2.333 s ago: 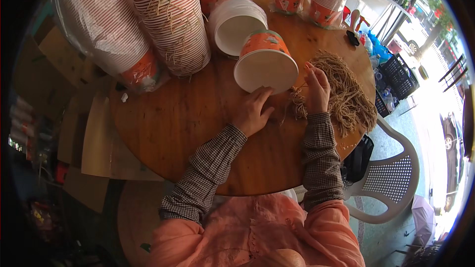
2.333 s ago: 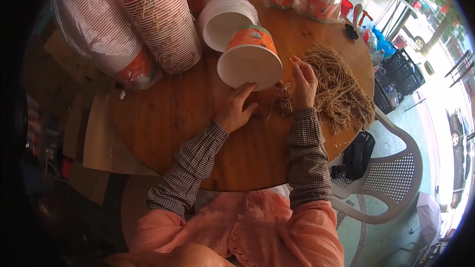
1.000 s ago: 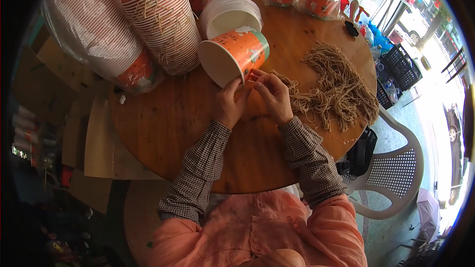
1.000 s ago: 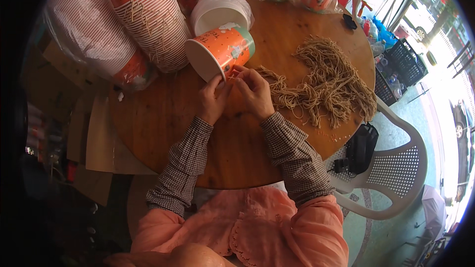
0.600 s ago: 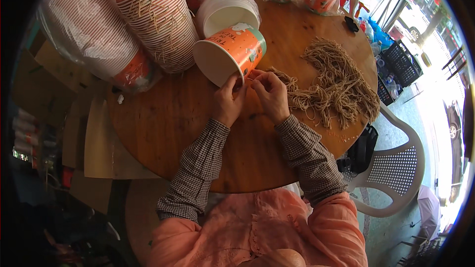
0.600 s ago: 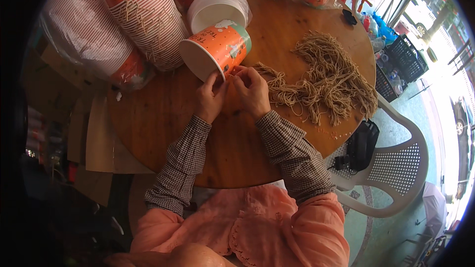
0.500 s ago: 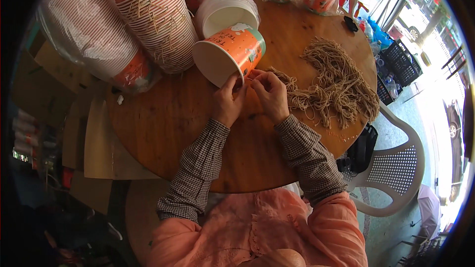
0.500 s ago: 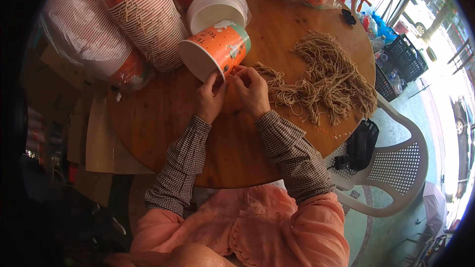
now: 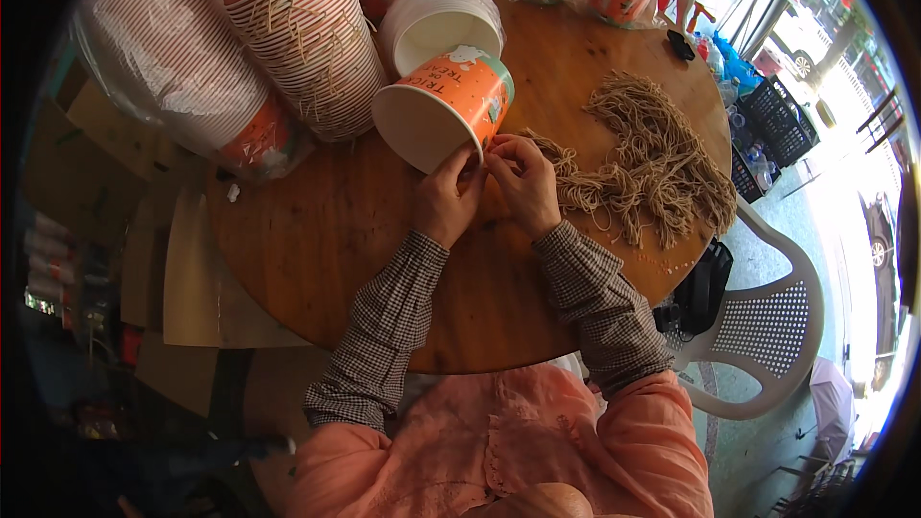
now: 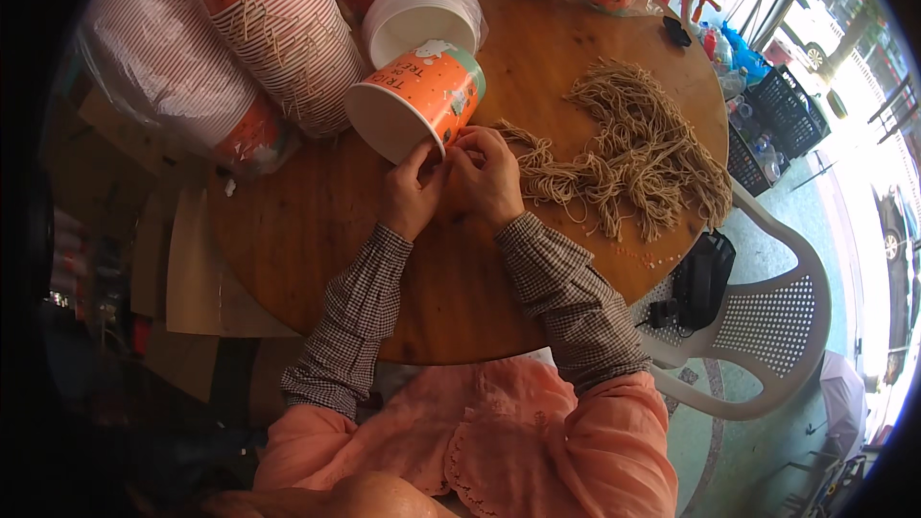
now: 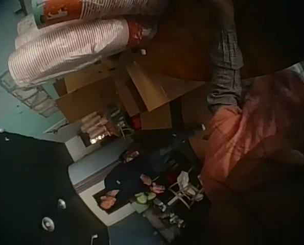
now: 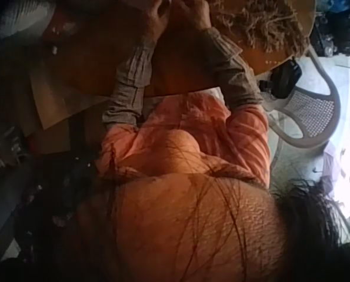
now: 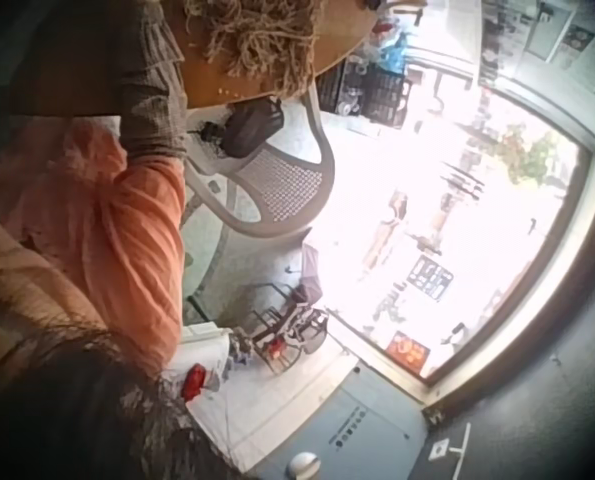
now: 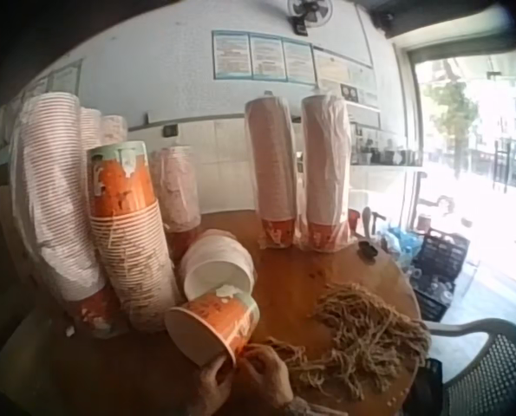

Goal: The person is tying a string handle to a paper bowl, which is part of a packaging process.

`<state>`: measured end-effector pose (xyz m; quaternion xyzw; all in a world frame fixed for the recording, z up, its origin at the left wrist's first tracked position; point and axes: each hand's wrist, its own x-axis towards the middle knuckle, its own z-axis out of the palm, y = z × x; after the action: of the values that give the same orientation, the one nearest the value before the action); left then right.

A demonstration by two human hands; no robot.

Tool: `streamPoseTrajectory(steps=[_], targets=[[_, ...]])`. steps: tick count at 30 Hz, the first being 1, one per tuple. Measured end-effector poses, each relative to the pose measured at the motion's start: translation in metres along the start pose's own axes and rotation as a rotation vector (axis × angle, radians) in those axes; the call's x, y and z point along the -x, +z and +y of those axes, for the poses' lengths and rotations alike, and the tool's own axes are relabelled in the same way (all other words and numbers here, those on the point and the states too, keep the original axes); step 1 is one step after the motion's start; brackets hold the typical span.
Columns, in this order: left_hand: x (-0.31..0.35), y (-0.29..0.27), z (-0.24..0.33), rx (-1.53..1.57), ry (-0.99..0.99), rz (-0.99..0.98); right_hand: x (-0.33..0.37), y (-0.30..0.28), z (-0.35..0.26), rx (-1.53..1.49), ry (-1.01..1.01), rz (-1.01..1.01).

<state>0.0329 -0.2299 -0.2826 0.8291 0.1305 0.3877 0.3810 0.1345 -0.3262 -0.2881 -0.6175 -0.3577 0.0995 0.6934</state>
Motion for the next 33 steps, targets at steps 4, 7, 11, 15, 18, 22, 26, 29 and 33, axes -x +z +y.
streamPoseTrajectory(steps=[4,7,11,15,18,22,26,29,33], targets=[[0.002,-0.001,-0.002,-0.113,0.158,0.053,-0.001,-0.002,0.001,0.086,-0.053,0.017],[0.004,-0.001,-0.003,-0.04,0.054,0.094,0.001,-0.002,-0.005,0.1,-0.061,-0.011],[0.001,-0.002,-0.003,-0.019,-0.007,0.086,0.001,-0.004,0.001,0.082,-0.06,-0.043],[-0.001,0.0,-0.007,-0.041,-0.029,0.05,0.002,-0.007,0.002,0.046,0.213,-0.13],[-0.004,0.001,-0.014,-0.039,-0.036,0.021,-0.001,-0.016,0.009,0.123,0.14,-0.139],[0.002,-0.006,-0.027,-0.193,-0.056,-0.029,-0.005,-0.053,-0.002,0.951,0.209,-0.354],[0.0,-0.005,-0.027,-0.287,-0.119,-0.12,-0.026,-0.124,0.02,1.134,0.255,0.087],[0.001,-0.005,-0.031,-0.32,-0.132,-0.108,-0.04,-0.158,0.027,1.194,0.184,0.322],[0.001,-0.004,-0.037,-0.234,-0.106,-0.044,-0.047,-0.157,0.039,1.267,-0.022,0.183]])
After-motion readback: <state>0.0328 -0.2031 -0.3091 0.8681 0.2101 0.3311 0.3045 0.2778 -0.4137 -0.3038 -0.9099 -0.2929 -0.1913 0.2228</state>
